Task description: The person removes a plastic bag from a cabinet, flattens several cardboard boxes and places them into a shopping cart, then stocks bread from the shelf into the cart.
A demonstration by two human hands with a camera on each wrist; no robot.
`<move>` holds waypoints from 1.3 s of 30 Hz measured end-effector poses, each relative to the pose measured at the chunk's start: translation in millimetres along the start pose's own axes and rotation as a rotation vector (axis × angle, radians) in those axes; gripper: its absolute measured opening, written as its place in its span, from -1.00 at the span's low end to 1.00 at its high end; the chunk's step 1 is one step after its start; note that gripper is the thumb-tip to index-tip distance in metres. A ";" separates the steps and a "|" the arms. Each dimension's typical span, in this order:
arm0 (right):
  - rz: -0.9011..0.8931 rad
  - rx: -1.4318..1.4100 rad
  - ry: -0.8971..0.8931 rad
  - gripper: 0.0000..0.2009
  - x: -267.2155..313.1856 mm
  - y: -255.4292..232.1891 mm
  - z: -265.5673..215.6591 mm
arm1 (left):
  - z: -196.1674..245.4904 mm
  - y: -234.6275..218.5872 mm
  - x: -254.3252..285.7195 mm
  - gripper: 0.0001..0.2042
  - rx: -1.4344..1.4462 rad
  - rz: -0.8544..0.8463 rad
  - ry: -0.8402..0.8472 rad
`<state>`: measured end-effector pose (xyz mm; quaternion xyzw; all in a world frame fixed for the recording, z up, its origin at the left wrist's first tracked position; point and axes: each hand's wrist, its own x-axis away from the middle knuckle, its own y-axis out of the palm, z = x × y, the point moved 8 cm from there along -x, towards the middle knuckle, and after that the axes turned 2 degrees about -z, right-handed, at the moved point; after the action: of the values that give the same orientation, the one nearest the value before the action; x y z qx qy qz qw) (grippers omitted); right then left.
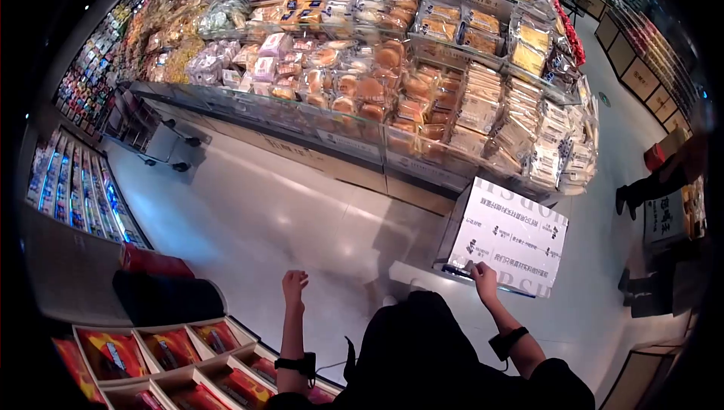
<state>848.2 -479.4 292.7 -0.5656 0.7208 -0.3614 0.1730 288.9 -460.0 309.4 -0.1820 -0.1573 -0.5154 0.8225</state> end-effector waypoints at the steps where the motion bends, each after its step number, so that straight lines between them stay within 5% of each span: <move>1: 0.002 -0.005 0.037 -0.79 -8.2 6.4 -9.8 | -13.9 2.7 -5.9 -0.85 -0.009 -0.023 -0.052; 4: 0.051 0.008 0.126 -0.78 -26.4 13.8 -19.2 | -8.6 49.9 -23.7 -0.83 -0.056 -0.168 -0.148; 8: 0.082 0.210 0.204 -0.70 -36.6 19.7 -29.2 | 26.5 140.5 -61.8 -0.91 -0.201 -0.487 0.041; 12: 0.086 0.372 0.306 -0.67 -40.8 35.0 -25.2 | 51.0 213.2 -107.0 -0.93 -0.294 -0.577 -0.100; 14: 0.116 0.495 0.355 -0.69 -45.8 35.7 -26.4 | 91.9 264.0 -131.2 -0.91 -0.555 -0.680 0.382; 20: 0.131 0.518 0.441 -0.72 -47.8 35.6 -36.4 | 198.4 337.8 -165.0 -0.88 -0.592 -0.637 0.598; 23: -0.065 0.258 0.440 -0.77 -69.1 40.6 -40.8 | 215.8 340.2 -181.8 -0.87 -0.625 -0.599 0.639; 29: 0.072 -0.189 0.116 -0.83 -200.7 34.8 -200.0 | 221.2 335.9 -205.7 -0.86 -0.639 -0.651 0.629; 33: 0.122 -0.436 -0.052 -0.67 -297.9 53.0 -293.8 | 241.6 342.3 -221.0 -0.87 -0.636 -0.717 0.645; 36: 0.314 -0.404 -0.168 -0.48 -366.4 59.4 -337.6 | 262.4 350.7 -236.3 -0.88 -0.631 -0.777 0.688; 39: 0.424 -0.449 -0.101 -0.42 -413.5 65.1 -363.0 | 285.6 360.0 -248.1 -0.87 -0.599 -0.854 0.774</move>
<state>688.4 34.0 426.6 -0.4441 0.8749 -0.1207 0.1510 490.4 12.9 401.8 -0.1262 0.2425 -0.8468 0.4562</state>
